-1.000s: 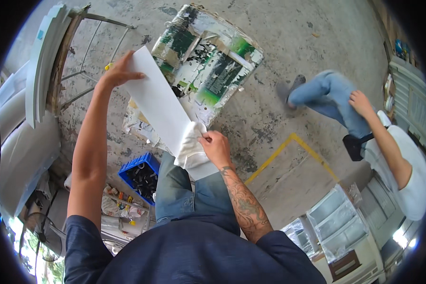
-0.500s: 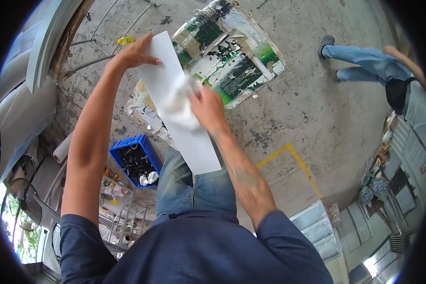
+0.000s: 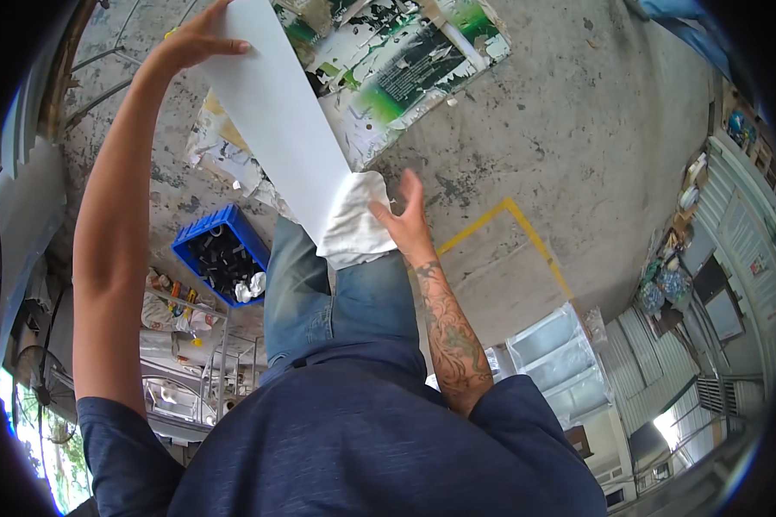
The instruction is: Wiping down white furniture panels with a cloth and preparing bubble wrap for packing.
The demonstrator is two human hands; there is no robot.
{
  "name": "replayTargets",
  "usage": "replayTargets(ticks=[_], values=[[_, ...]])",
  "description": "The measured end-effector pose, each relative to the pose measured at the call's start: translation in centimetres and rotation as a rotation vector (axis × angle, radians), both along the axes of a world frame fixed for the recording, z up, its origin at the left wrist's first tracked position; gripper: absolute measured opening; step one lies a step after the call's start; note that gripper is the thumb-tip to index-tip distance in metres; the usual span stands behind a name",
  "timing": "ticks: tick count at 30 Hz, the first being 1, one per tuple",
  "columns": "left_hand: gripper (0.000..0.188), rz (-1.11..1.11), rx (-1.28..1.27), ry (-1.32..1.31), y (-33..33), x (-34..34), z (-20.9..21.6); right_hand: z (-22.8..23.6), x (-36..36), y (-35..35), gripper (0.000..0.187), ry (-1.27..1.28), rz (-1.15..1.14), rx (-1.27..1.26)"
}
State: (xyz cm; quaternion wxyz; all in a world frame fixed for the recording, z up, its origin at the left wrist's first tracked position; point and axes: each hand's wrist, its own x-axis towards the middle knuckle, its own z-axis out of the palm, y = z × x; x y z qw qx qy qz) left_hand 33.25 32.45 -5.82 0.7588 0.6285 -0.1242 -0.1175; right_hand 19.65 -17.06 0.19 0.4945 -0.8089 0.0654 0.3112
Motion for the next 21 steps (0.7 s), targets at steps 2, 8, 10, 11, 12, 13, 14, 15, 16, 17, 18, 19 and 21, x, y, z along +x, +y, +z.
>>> replayTargets(ticks=[2,8,10,11,12,13,14,15,16,17,18,19,21], values=[[0.113,0.051,0.908,0.557,-4.3,2.6,1.8,0.8,-0.3,-2.0,0.062,0.214,-0.019,0.029],[0.110,0.049,1.011,0.599,-4.8,2.3,4.6,5.0,3.5,-4.6,0.023,0.079,0.158,-0.371],[0.109,0.071,1.047,0.531,-4.3,2.3,4.6,8.8,7.0,-1.6,0.032,-0.077,-0.118,-0.108],[0.107,0.019,0.993,0.562,-4.2,2.6,4.4,10.1,8.6,-1.0,0.038,-0.188,-0.067,-0.107],[0.105,-0.028,0.944,0.592,-3.9,2.8,4.2,10.5,9.6,1.2,0.040,-0.309,-0.089,-0.085],[0.102,0.033,0.940,0.567,-4.0,2.5,3.8,10.3,10.3,3.1,0.042,-0.376,0.040,-0.103],[0.102,0.050,0.944,0.567,-3.9,2.2,3.0,9.8,10.9,4.9,0.044,-0.448,0.170,-0.124],[0.101,0.038,0.946,0.533,-3.6,2.0,2.3,8.5,10.8,6.8,0.046,-0.553,0.374,-0.098],[0.100,0.023,0.946,0.497,-3.4,2.1,1.9,6.8,10.2,8.4,0.047,-0.657,0.577,-0.077],[0.097,0.022,0.960,0.497,-4.2,2.7,2.2,4.8,8.5,8.7,0.046,-0.495,0.682,-0.079],[0.097,0.029,0.955,0.495,-4.3,2.8,2.5,3.3,7.0,9.0,0.046,-0.326,0.784,-0.072],[0.095,-0.007,0.920,0.526,-3.8,2.2,2.2,3.2,6.1,9.5,0.046,-0.319,0.797,-0.063],[0.094,-0.028,0.877,0.544,-3.5,2.3,2.9,4.0,4.8,9.6,0.044,-0.305,0.691,-0.011]])
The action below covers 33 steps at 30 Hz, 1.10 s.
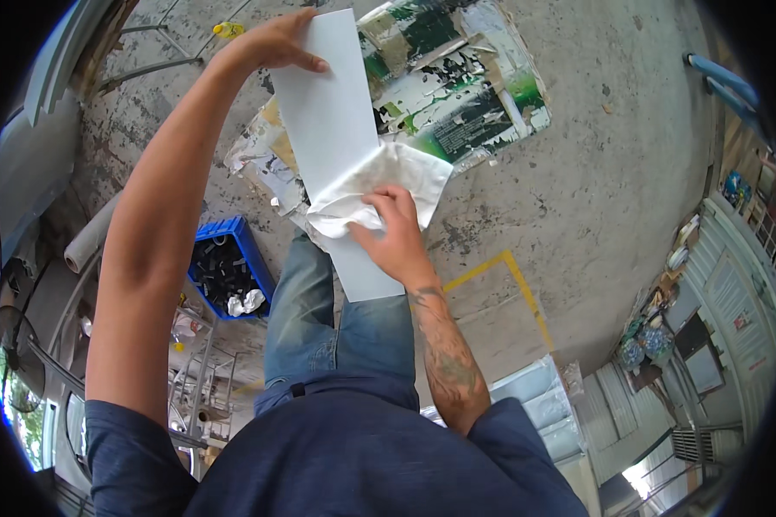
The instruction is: Wiping down white furniture panels with a cloth and preparing bubble wrap for packing.
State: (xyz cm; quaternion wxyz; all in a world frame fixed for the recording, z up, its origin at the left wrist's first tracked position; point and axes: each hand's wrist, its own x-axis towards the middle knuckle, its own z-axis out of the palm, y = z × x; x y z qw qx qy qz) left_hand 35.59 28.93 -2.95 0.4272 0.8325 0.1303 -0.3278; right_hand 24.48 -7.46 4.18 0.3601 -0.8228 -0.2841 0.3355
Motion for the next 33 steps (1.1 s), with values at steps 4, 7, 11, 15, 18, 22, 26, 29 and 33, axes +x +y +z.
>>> replayTargets(ticks=[4,7,11,15,18,22,26,29,33], values=[[0.089,0.055,0.063,-0.061,-0.6,-0.8,-0.1,-0.5,0.3,0.2,0.020,0.497,-0.694,-0.041],[0.082,0.136,0.027,-0.096,-0.5,-0.9,-0.5,-2.7,2.2,1.7,0.019,0.472,-0.603,-0.176],[0.081,0.101,0.120,-0.066,-0.9,-0.9,0.0,-4.1,10.5,11.4,0.028,0.199,-0.530,-0.109],[0.083,0.050,0.143,-0.152,-1.2,-0.6,-1.2,-5.6,18.0,18.6,0.026,0.317,-0.616,0.168],[0.083,0.050,0.157,-0.101,-1.1,-1.8,-0.6,-3.3,8.8,9.7,0.029,0.281,-0.507,-0.282],[0.078,0.058,0.216,-0.125,-1.4,-0.8,1.1,-1.0,-6.5,-8.6,0.019,0.543,-0.691,-0.487],[0.066,0.061,0.256,-0.177,-1.0,-1.5,0.8,-2.9,2.7,3.4,0.019,0.452,-0.704,-0.218],[0.074,-0.011,0.214,-0.276,-1.1,-0.2,-1.9,-4.7,15.9,16.0,0.024,0.146,-0.540,0.057],[0.082,0.019,-0.199,-0.689,0.7,-2.9,-2.1,-7.2,9.8,9.6,0.032,0.039,-0.493,-0.137]])
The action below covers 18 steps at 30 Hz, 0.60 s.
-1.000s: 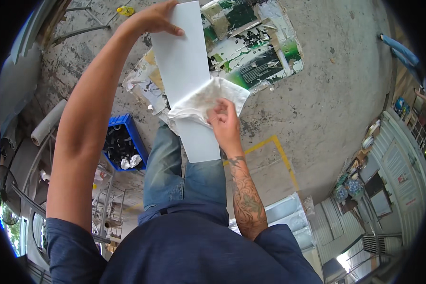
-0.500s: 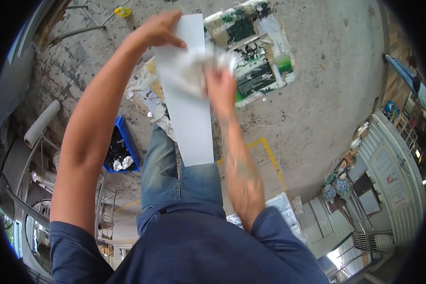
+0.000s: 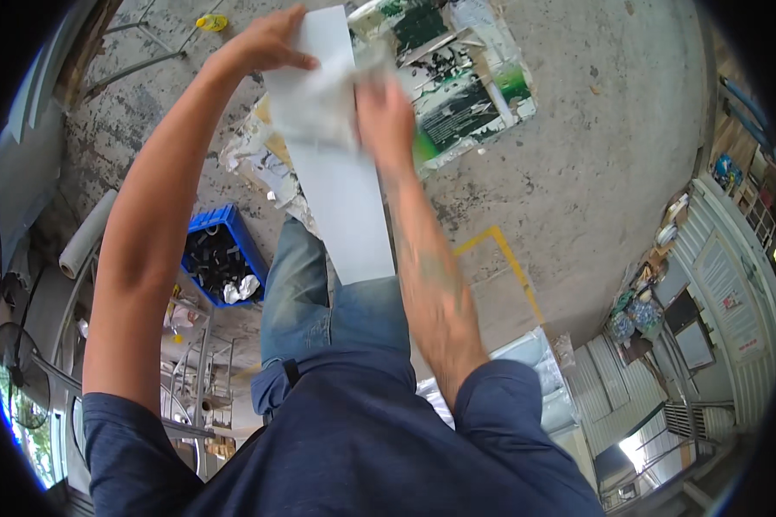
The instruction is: Wiping down white furniture panels with a cloth and preparing bubble wrap for packing.
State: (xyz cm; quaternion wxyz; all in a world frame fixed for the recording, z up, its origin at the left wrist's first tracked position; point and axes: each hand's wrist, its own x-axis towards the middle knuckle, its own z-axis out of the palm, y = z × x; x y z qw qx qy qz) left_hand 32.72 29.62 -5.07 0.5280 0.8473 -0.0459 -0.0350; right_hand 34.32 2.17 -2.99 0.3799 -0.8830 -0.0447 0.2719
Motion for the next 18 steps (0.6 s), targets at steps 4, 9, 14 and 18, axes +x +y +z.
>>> replayTargets(ticks=[4,9,14,18], values=[[0.082,0.024,0.344,0.558,-1.9,3.5,2.8,5.5,-19.1,-22.3,0.018,0.509,0.045,-0.430],[0.086,0.002,0.305,0.588,-0.8,3.2,2.9,2.9,-7.5,-5.6,0.026,0.070,-0.133,-0.005],[0.089,-0.078,0.299,0.702,1.2,3.1,-0.6,1.0,4.1,7.2,0.033,-0.187,0.005,0.121],[0.095,-0.051,0.347,0.659,-1.2,3.4,2.5,2.4,-9.0,-7.9,0.020,0.251,-0.122,0.004]])
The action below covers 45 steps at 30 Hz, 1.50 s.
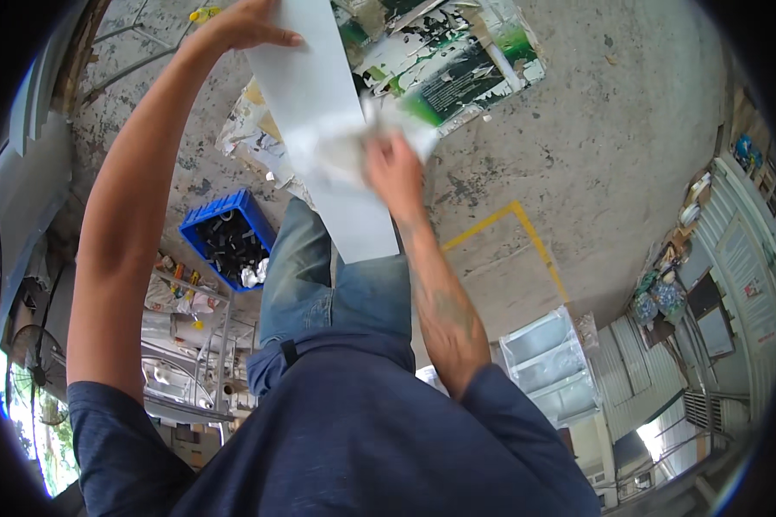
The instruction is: Wiping down white furniture panels with a cloth and preparing bubble wrap for packing.
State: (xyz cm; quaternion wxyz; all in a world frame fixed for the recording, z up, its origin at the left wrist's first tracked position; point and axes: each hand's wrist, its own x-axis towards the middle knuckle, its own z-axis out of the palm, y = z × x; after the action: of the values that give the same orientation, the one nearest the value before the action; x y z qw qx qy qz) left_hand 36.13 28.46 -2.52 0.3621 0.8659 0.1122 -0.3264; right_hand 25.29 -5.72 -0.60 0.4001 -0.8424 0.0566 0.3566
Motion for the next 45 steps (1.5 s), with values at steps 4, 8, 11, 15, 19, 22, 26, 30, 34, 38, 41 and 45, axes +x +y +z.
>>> replayTargets(ticks=[4,8,11,15,19,22,26,30,34,38,41,45], values=[[0.100,0.070,-0.069,0.140,-0.5,1.2,2.4,3.5,-11.6,-13.6,0.013,0.400,-0.092,-0.159],[0.106,0.011,-0.040,0.054,0.9,-0.1,-0.7,4.1,-9.5,-10.4,0.011,0.402,0.043,-0.229],[0.108,-0.042,0.015,0.019,1.0,0.5,-1.4,1.7,-3.2,-1.5,0.015,-0.170,0.102,-0.084],[0.095,-0.017,0.012,-0.055,1.2,0.3,-2.2,0.2,10.6,11.4,0.026,-0.300,0.161,-0.056],[0.070,-0.151,0.003,0.034,-0.5,3.1,-2.6,-1.6,19.3,17.1,0.025,-0.485,0.179,0.030],[0.073,-0.082,0.120,0.050,0.0,0.4,-2.1,-0.9,14.9,14.9,0.030,-0.423,0.177,0.113],[0.097,0.003,-0.268,-0.459,1.4,-1.8,-0.3,1.8,-0.3,0.1,0.026,-0.108,0.164,-0.117],[0.094,-0.007,0.033,0.039,1.0,-0.5,-2.1,5.0,-8.9,-7.1,0.012,-0.002,0.272,-0.250],[0.092,-0.020,0.076,-0.360,-0.8,-0.9,-0.1,1.8,-4.7,-1.5,0.016,-0.620,0.575,-0.055],[0.092,-0.070,0.202,-0.216,-0.6,-0.7,1.1,-1.8,1.8,11.0,0.032,-0.979,0.676,0.044],[0.086,0.071,-0.074,0.202,-3.2,1.4,8.1,-1.7,1.5,11.5,0.052,-0.852,0.833,-0.133],[0.100,0.046,-0.193,0.200,3.9,-0.3,2.4,0.4,-9.1,6.2,0.077,-0.561,1.080,-0.111]])
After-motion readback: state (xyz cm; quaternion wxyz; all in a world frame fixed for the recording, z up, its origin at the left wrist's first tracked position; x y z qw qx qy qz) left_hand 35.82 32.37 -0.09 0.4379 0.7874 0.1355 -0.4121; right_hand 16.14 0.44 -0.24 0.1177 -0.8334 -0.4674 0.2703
